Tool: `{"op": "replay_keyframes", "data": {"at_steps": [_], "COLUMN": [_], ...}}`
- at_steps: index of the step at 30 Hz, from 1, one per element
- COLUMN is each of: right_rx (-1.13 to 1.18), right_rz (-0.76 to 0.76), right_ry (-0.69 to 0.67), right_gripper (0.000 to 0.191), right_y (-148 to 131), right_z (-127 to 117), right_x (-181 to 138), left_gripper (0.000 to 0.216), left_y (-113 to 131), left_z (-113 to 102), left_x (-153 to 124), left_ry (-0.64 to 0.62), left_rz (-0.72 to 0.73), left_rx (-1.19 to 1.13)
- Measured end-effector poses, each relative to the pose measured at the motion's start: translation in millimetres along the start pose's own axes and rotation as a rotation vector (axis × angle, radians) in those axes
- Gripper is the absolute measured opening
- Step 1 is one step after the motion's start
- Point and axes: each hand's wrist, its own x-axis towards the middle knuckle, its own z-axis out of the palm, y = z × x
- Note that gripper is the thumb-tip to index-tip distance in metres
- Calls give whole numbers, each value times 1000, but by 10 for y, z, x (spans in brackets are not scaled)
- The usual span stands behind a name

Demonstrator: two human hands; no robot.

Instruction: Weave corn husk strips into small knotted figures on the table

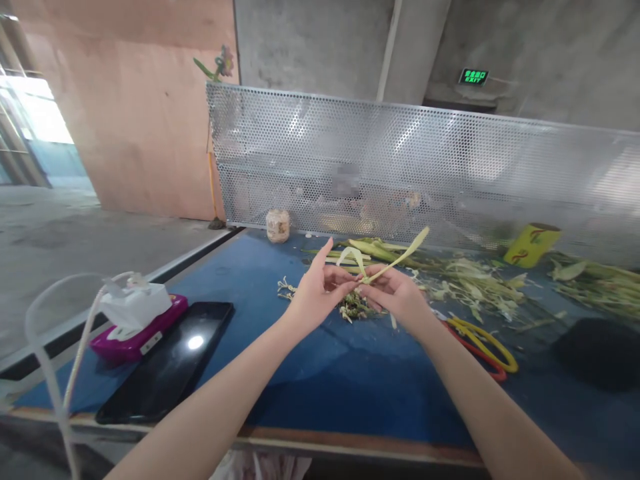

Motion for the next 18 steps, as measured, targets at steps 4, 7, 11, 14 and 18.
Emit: {"op": "replay_keyframes", "data": {"at_steps": [4,7,11,14,18], "right_rx": [-18,-21,2,33,181], "right_rz": [7,27,55,106,155], "right_ry": [21,-1,9,-10,-81], "right_gripper": [23,20,22,28,38], "right_y": [-5,-1,13,28,15], "right_z": [-10,-8,-11,-30,-52], "right_x": [-3,-1,21,41,35], "left_gripper": [86,86,93,94,93], "left_y": [-29,-39,-49,-34,-10], "left_z": [-5,9,51,81,88], "left_x": [8,-1,-20,-39,-58], "left_ry": [-72,-132,-140,-97,28], "left_rz": [-48,-97,-115,-84,8], "left_rx": [-5,-53,-90,-56,31]}}
